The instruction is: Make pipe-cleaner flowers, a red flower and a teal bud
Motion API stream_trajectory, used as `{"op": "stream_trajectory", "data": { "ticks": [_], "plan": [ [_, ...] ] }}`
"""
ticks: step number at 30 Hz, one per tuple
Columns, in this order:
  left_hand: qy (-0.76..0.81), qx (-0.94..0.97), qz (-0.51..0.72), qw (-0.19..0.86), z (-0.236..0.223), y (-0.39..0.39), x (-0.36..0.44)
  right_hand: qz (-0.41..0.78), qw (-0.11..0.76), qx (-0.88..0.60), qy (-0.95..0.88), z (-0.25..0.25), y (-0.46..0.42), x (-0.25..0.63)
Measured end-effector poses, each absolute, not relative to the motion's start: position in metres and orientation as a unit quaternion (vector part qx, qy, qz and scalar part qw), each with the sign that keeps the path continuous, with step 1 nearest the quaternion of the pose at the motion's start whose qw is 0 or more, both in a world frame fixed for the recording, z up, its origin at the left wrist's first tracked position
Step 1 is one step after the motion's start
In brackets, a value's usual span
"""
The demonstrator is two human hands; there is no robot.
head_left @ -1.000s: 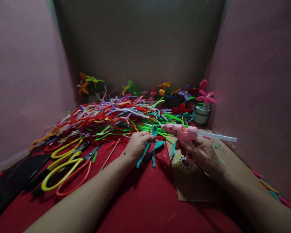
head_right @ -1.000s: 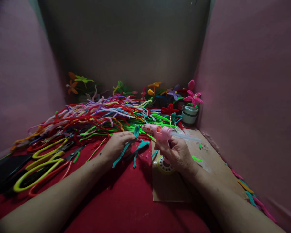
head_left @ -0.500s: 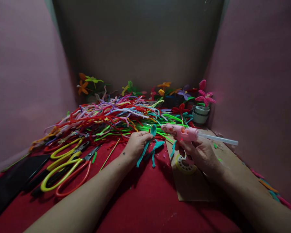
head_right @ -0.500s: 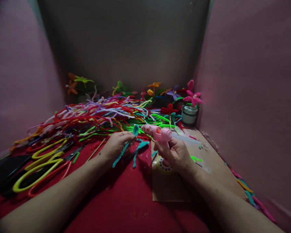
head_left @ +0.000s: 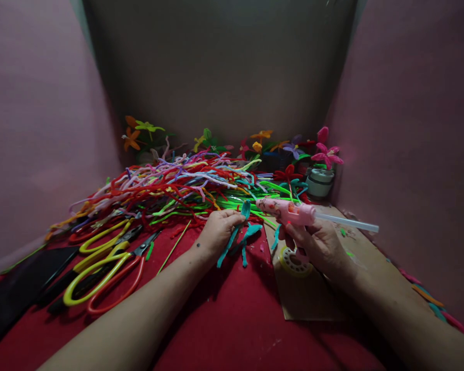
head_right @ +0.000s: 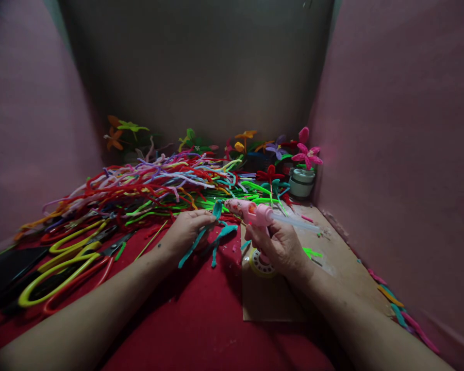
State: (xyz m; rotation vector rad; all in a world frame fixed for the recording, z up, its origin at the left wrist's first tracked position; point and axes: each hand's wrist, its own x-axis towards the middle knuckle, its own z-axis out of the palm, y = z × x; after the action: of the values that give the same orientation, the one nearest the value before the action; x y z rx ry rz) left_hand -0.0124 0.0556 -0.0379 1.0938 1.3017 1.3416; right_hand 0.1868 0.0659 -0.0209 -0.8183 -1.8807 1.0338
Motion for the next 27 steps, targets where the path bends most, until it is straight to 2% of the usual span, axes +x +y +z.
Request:
{"op": "stream_trajectory", "data": {
  "ticks": [11, 18, 27],
  "plan": [
    [0.520, 0.439, 0.550, 0.484, -0.0338, 0.0543, -0.0122, 0.364, 0.421, -0.331, -0.762, -0.0276, 0.0681, 0.1892],
    [0.530, 0.456, 0.541, 0.467, -0.0361, 0.0554, -0.0125, 0.386, 0.445, -0.303, -0.749, -0.0267, 0.0674, 0.1881],
    [0.528, 0.449, 0.548, 0.469, -0.0360, 0.0539, -0.0114, 0.419, 0.427, -0.219, -0.771, -0.0186, 0.0680, 0.1818]
  ]
}}
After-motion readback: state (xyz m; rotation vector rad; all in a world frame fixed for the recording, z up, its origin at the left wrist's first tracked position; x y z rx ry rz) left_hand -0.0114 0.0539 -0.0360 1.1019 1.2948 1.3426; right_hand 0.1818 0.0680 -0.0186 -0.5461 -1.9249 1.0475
